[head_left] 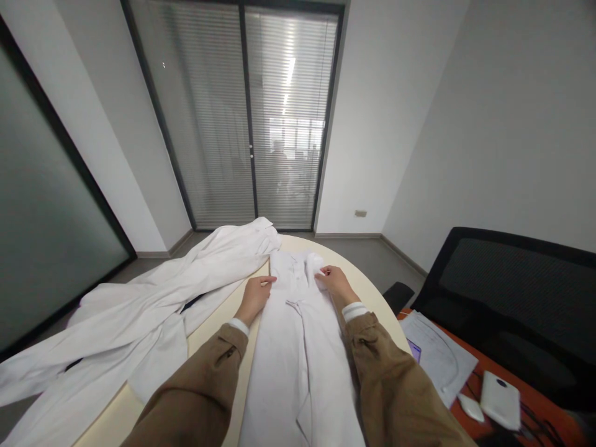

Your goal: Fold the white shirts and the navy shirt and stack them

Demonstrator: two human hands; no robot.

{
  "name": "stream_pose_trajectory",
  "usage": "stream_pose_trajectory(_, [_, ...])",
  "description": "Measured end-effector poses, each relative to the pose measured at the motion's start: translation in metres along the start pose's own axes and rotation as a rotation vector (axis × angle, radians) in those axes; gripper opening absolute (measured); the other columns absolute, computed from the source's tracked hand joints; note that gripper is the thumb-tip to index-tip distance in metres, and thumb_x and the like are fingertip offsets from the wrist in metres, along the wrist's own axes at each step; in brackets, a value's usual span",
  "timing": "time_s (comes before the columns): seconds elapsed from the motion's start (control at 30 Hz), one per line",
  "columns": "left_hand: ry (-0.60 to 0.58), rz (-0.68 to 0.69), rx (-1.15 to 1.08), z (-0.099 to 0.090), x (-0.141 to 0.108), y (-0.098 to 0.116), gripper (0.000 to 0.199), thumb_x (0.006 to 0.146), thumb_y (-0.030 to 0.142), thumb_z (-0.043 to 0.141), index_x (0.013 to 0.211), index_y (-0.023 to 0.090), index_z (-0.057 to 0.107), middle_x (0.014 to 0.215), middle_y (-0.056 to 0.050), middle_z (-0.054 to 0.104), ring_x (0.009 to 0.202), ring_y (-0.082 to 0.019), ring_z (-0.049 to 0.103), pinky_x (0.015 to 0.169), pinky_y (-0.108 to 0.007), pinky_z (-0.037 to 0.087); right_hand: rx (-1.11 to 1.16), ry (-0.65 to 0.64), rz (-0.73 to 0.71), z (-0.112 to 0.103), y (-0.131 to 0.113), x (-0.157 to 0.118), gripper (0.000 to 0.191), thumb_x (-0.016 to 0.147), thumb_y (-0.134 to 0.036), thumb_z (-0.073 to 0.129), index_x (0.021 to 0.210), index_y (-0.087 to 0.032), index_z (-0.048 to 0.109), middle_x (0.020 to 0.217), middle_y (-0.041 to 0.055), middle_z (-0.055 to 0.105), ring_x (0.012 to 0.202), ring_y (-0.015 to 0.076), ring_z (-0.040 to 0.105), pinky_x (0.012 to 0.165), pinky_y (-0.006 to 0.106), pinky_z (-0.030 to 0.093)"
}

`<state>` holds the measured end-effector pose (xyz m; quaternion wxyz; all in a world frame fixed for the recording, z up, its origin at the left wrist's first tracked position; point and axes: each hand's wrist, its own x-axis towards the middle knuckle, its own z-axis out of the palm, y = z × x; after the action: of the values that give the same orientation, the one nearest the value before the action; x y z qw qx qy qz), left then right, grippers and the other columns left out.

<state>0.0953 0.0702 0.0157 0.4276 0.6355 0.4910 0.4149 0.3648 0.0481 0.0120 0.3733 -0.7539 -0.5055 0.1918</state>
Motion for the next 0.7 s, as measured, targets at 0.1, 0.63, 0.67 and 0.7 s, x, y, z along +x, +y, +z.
stream_pose_trajectory(0.1, [-0.044,-0.050,-0.085,0.002,-0.008,0.013,0.035,0.086,0.024,0.060,0.115,0.007,0.070,0.096,-0.016,0.076,0.077,-0.021,0.072,0.066,-0.029,0.055,0.086,-0.013,-0.009,-0.006,-0.009,-0.004,0.023,0.072,-0.034,0.068,0.086,-0.016,0.064,0.076,0.0048,0.069,0.068,0.0181,0.065,0.061,0.026,0.046])
stream_pose_trajectory(0.63, [-0.068,0.040,-0.759,-0.037,-0.062,0.062,0.032,0.073,0.033,0.079,0.096,0.015,0.066,0.102,-0.006,0.071,0.110,-0.020,0.066,0.104,-0.034,0.047,0.702,-0.262,-0.379,-0.053,-0.062,-0.088,0.038,0.074,-0.047,0.076,0.092,-0.022,0.053,0.094,0.0033,0.068,0.091,0.0196,0.063,0.083,0.032,0.050])
stream_pose_trajectory(0.67, [-0.077,0.019,-0.764,-0.040,-0.070,0.063,0.031,0.072,0.032,0.080,0.093,0.015,0.065,0.099,-0.005,0.071,0.107,-0.020,0.067,0.102,-0.033,0.048,0.719,-0.335,-0.375,-0.058,-0.062,-0.097,0.039,0.073,-0.044,0.077,0.097,-0.021,0.055,0.099,0.0040,0.069,0.094,0.0197,0.063,0.086,0.033,0.050])
stream_pose_trajectory(0.7, [-0.088,-0.004,-0.761,-0.044,-0.079,0.063,0.030,0.071,0.031,0.080,0.091,0.016,0.063,0.096,-0.004,0.071,0.105,-0.019,0.068,0.100,-0.033,0.050,0.734,-0.417,-0.364,-0.063,-0.062,-0.104,0.043,0.072,-0.042,0.078,0.103,-0.020,0.057,0.104,0.0049,0.069,0.096,0.0199,0.064,0.088,0.034,0.049])
